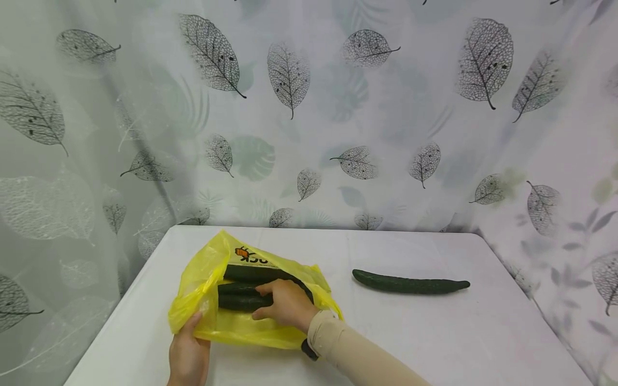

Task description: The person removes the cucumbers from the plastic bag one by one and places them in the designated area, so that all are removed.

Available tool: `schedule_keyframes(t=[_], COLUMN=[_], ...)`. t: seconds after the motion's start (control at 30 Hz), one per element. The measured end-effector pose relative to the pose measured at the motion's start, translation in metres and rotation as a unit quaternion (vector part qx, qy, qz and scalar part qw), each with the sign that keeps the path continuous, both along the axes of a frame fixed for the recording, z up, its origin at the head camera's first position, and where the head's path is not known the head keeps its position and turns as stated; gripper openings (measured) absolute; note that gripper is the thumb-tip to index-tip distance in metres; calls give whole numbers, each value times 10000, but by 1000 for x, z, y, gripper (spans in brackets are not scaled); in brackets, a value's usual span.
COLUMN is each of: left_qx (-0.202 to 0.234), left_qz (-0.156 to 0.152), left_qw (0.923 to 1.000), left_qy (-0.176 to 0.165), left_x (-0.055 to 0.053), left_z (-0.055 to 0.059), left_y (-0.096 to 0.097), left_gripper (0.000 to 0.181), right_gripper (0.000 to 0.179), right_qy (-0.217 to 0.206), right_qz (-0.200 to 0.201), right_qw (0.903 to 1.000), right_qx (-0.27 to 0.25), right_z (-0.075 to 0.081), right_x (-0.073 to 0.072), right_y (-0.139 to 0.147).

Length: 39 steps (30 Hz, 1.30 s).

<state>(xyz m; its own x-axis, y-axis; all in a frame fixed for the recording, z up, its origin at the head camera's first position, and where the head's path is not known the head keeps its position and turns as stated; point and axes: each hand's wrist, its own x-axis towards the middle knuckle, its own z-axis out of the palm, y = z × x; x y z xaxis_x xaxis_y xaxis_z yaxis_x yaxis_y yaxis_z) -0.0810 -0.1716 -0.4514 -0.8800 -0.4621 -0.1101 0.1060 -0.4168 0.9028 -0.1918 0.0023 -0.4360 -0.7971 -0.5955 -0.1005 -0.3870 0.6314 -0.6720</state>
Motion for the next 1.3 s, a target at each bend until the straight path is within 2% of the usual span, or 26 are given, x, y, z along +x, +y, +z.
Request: schedule_keyframes(t=[0.2, 0.43, 0.63, 0.87, 1.07, 1.3], left_qx=[38, 70, 145, 176, 143, 102], left_qz=[-8, -48, -47, -96, -96, -87], left_qw=[10000, 10000, 9999, 9998, 9998, 9999], left_qy=[-20, 26, -9, -63, -121, 48], left_x=[0, 0, 0, 0, 1, 0], left_z=[0, 2, 2, 1, 2, 3], left_y=[0, 2, 2, 2, 2, 3], left_gripper=[41, 40, 41, 44, 44, 43], right_gripper=[58, 53, 50, 44, 47, 45], right_qy=[89, 687, 843, 1256, 1615, 1438], right_qz=[-67, 249, 256, 260, 237, 213], right_qw=[9995, 9966, 9946, 9857, 9773, 9795], right_qx=[300, 391, 557, 1094, 1349, 1397], right_z=[-7, -12, -13, -17, -21, -22], right_x=[-3, -1, 1, 5, 6, 6], right_y=[0, -1, -3, -4, -3, -2])
